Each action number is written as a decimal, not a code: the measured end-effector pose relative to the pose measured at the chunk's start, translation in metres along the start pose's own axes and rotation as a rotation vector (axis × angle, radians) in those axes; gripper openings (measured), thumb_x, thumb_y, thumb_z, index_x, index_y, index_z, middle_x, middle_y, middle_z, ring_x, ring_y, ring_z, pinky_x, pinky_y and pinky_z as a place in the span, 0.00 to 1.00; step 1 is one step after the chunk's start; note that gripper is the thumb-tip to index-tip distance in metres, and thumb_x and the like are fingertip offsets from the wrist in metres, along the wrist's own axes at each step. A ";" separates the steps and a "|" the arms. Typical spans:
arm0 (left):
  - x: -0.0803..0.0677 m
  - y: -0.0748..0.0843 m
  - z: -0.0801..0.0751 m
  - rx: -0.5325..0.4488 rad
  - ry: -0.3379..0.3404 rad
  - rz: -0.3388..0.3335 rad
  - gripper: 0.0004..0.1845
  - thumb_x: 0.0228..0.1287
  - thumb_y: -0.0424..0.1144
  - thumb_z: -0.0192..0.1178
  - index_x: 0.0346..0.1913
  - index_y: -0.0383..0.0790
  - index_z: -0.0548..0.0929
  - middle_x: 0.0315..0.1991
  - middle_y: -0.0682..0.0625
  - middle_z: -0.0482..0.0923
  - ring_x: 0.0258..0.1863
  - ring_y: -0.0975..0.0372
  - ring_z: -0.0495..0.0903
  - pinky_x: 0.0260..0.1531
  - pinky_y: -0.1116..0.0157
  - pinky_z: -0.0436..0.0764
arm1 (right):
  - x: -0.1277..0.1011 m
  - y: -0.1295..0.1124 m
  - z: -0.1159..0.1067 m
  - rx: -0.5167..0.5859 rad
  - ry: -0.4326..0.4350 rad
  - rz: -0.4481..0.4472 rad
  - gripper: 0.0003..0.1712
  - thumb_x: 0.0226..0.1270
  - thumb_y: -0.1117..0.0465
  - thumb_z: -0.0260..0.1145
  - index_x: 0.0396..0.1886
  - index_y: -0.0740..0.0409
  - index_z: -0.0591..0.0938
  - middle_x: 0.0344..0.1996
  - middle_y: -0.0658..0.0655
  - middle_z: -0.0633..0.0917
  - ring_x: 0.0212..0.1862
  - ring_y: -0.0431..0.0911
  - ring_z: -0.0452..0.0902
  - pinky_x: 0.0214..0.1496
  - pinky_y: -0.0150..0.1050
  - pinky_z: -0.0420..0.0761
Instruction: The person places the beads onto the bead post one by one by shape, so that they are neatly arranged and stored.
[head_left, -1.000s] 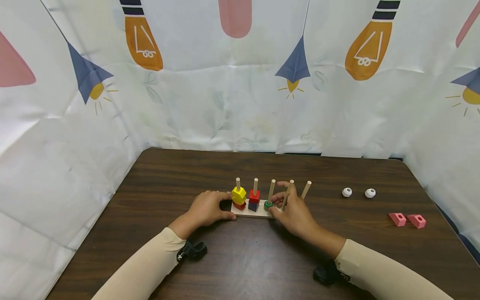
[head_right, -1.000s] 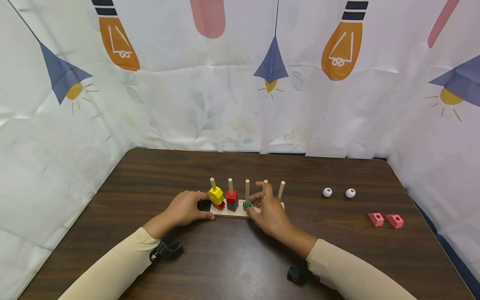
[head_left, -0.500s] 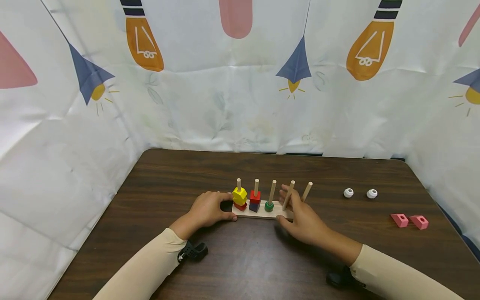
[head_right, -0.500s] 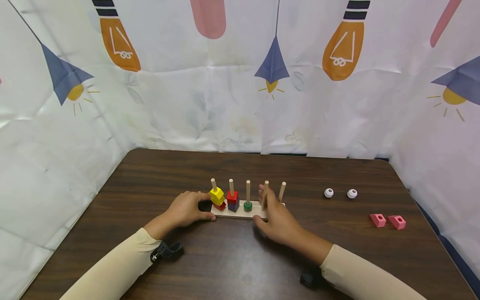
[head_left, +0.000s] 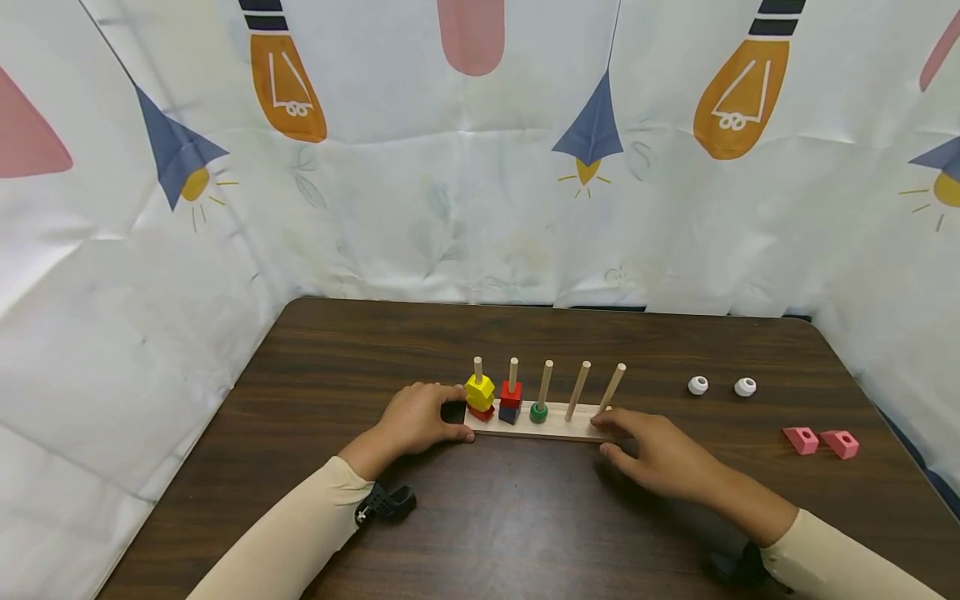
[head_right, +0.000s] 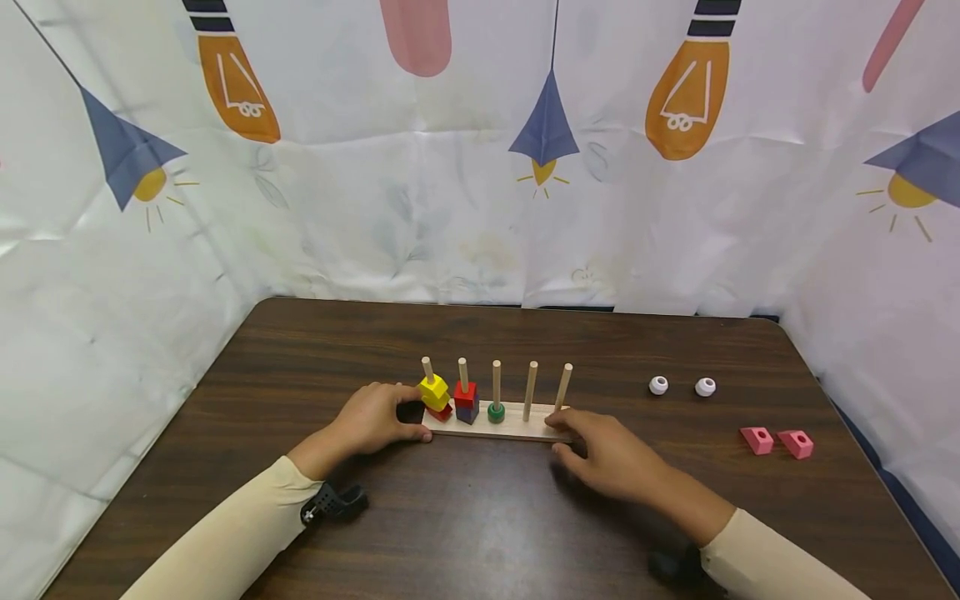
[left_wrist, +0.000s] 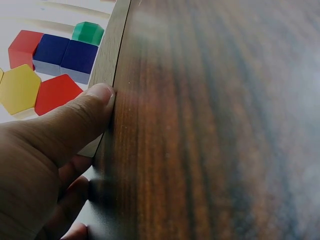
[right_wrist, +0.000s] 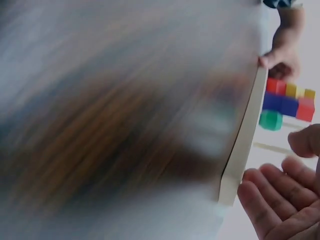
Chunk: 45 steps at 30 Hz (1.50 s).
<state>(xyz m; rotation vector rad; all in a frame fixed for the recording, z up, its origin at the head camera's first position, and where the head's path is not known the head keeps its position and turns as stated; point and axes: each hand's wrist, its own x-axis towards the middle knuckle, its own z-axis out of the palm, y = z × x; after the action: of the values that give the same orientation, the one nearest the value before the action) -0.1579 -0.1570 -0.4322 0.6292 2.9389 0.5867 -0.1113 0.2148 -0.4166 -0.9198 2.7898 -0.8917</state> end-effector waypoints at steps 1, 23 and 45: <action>0.000 0.000 0.000 0.001 0.000 0.001 0.33 0.50 0.58 0.79 0.58 0.48 0.87 0.54 0.48 0.86 0.51 0.50 0.84 0.49 0.48 0.80 | -0.002 0.003 -0.002 -0.007 0.000 -0.002 0.19 0.71 0.62 0.70 0.60 0.59 0.81 0.53 0.53 0.86 0.50 0.46 0.86 0.51 0.47 0.84; -0.002 0.000 0.000 0.000 0.018 0.010 0.32 0.49 0.59 0.79 0.57 0.49 0.88 0.52 0.49 0.87 0.49 0.50 0.85 0.48 0.48 0.80 | -0.024 0.070 -0.059 -0.146 0.303 0.263 0.22 0.70 0.64 0.70 0.60 0.67 0.80 0.55 0.72 0.79 0.45 0.63 0.81 0.40 0.60 0.80; -0.001 -0.002 0.000 0.007 0.013 0.016 0.33 0.49 0.60 0.79 0.58 0.48 0.87 0.53 0.49 0.86 0.50 0.51 0.85 0.48 0.48 0.81 | -0.013 0.097 -0.065 -0.152 0.191 0.482 0.25 0.71 0.61 0.67 0.60 0.73 0.76 0.49 0.75 0.82 0.50 0.68 0.79 0.46 0.64 0.77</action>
<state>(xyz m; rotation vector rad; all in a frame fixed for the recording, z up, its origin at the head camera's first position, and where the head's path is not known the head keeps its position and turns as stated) -0.1582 -0.1589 -0.4332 0.6529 2.9523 0.5840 -0.1664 0.3181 -0.4173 -0.1496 3.0614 -0.7292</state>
